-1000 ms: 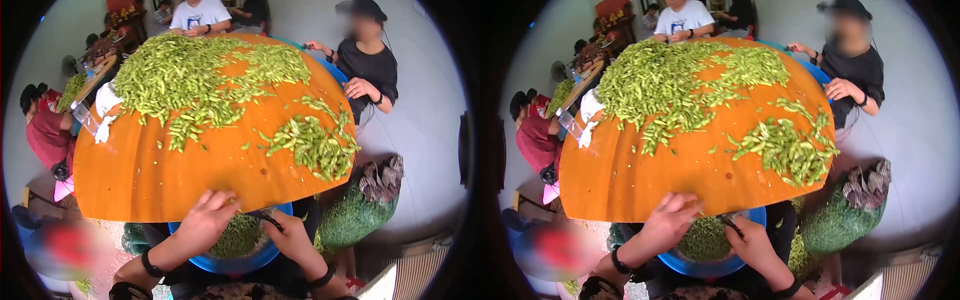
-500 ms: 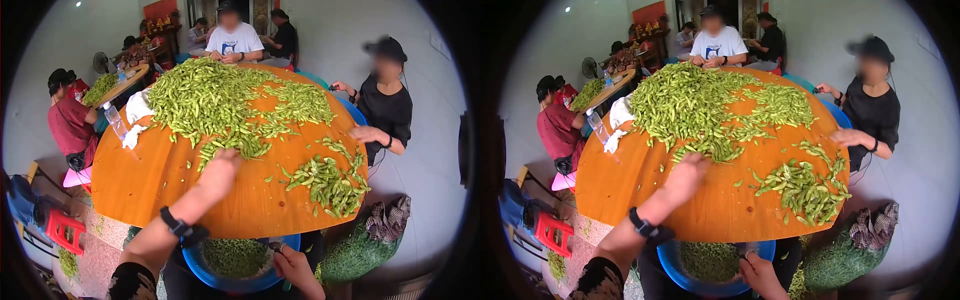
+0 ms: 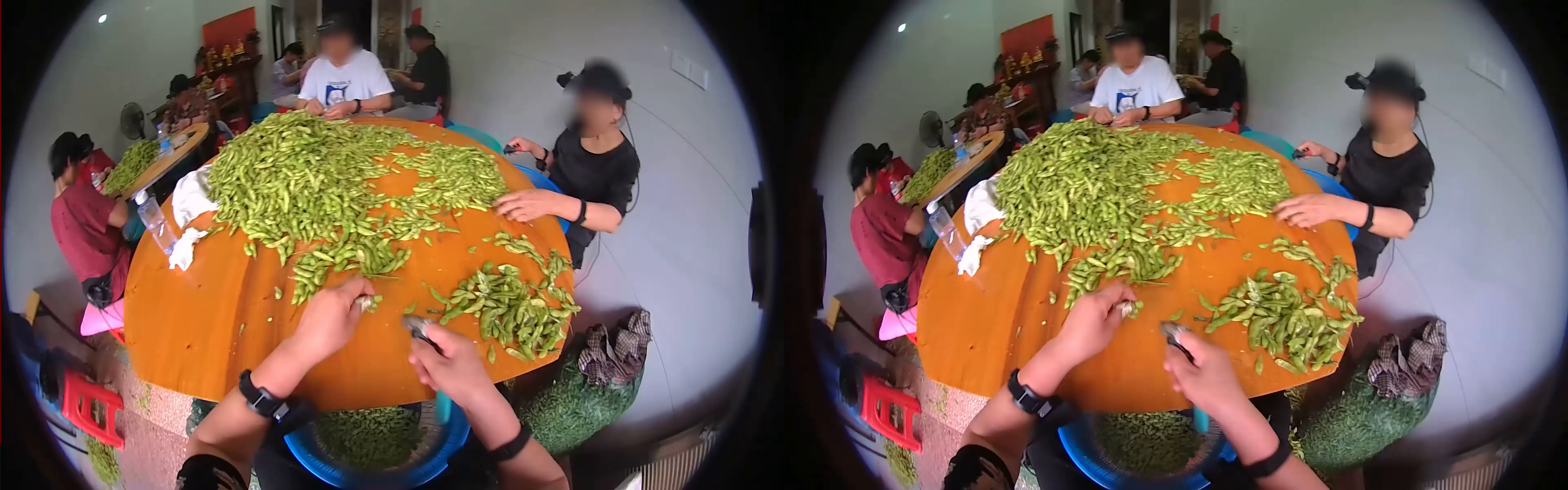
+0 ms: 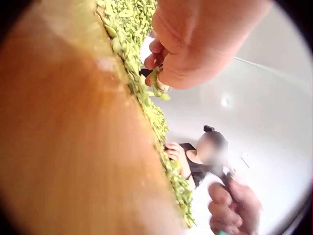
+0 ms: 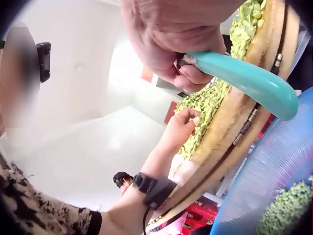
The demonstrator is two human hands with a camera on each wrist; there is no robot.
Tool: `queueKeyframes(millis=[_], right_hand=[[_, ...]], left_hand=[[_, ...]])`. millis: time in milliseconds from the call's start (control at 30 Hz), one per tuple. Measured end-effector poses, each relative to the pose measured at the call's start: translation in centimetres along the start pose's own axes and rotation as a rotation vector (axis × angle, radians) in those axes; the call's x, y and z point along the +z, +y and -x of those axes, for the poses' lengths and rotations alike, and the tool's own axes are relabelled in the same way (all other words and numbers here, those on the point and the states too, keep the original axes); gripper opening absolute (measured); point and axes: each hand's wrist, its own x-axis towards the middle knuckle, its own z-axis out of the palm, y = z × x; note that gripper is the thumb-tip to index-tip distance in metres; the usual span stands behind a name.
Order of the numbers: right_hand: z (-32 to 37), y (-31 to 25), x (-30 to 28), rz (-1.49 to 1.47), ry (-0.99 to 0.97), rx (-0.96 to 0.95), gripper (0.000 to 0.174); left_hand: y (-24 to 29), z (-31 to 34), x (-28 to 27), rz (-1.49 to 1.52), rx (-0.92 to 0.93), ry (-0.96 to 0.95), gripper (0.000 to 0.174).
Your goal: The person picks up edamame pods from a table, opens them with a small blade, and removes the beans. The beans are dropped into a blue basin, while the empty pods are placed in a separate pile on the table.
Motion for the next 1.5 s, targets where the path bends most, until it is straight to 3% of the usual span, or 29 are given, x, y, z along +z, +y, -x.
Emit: queueKeyframes(millis=[33,100,167,233,267,333,367,433,667,867,933,967,1067,1200,1333,1400,1500], right_hand=[[-0.8,0.1,0.2,0.001,0.019,0.000,0.013],[-2.2,0.0,0.5,-0.073,-0.004,0.066,0.013],[-2.4,0.0,0.4,-0.070,0.018,0.063,0.014],[-2.8,0.5,0.2,-0.102,-0.012,0.067,0.015],[-2.8,0.8,0.1,-0.100,-0.009,0.076,0.015],[-3.0,1.1,0.0,-0.078,-0.018,0.074,0.016],[-3.1,0.9,0.0,-0.074,-0.020,0.076,0.016],[-2.9,0.6,0.1,-0.097,-0.012,0.098,0.015],[-3.4,1.2,1.4,-0.225,0.023,0.041,0.009],[-3.8,0.8,1.0,-0.294,0.011,0.117,0.010],[-4.1,1.0,0.5,-0.313,-0.010,0.130,0.010],[-4.4,1.3,0.1,-0.335,-0.042,0.139,0.011],[-4.4,0.8,-0.7,-0.360,-0.077,0.200,0.012],[-4.3,0.1,-0.7,-0.339,-0.068,0.222,0.014],[-4.1,0.5,0.1,-0.224,0.003,0.114,0.012],[-3.7,0.2,0.8,-0.170,0.039,0.072,0.011],[-3.4,-0.3,1.3,-0.114,0.081,0.011,0.011]], left_hand=[[0.1,0.2,0.9,0.009,0.014,-0.010,0.019],[0.0,0.6,2.4,0.414,0.038,0.023,0.028],[-0.4,0.4,2.8,0.478,0.045,-0.003,0.032],[0.6,0.6,1.9,0.552,-0.201,-0.195,0.034],[0.1,0.7,2.4,0.559,-0.205,-0.200,0.034],[-0.7,0.7,3.1,0.510,-0.042,-0.171,0.039],[-0.7,0.8,3.2,0.513,-0.044,-0.168,0.039],[0.3,1.0,3.1,0.272,0.205,-0.038,0.045],[-1.2,1.3,4.2,0.205,0.245,0.063,0.045],[-1.1,0.9,3.4,0.482,0.134,-0.067,0.041],[-1.3,0.8,3.0,0.624,0.003,-0.236,0.037],[-1.5,0.7,2.9,0.623,-0.002,-0.234,0.037],[-1.8,0.3,2.8,1.012,-0.271,-0.400,0.035],[-1.9,0.2,2.6,1.262,-0.353,-0.449,0.033],[-1.3,0.3,2.8,1.139,-0.265,-0.404,0.033],[-0.6,0.6,2.8,0.758,-0.290,-0.320,0.032],[-1.7,0.7,3.5,0.892,-0.264,-0.225,0.029]])
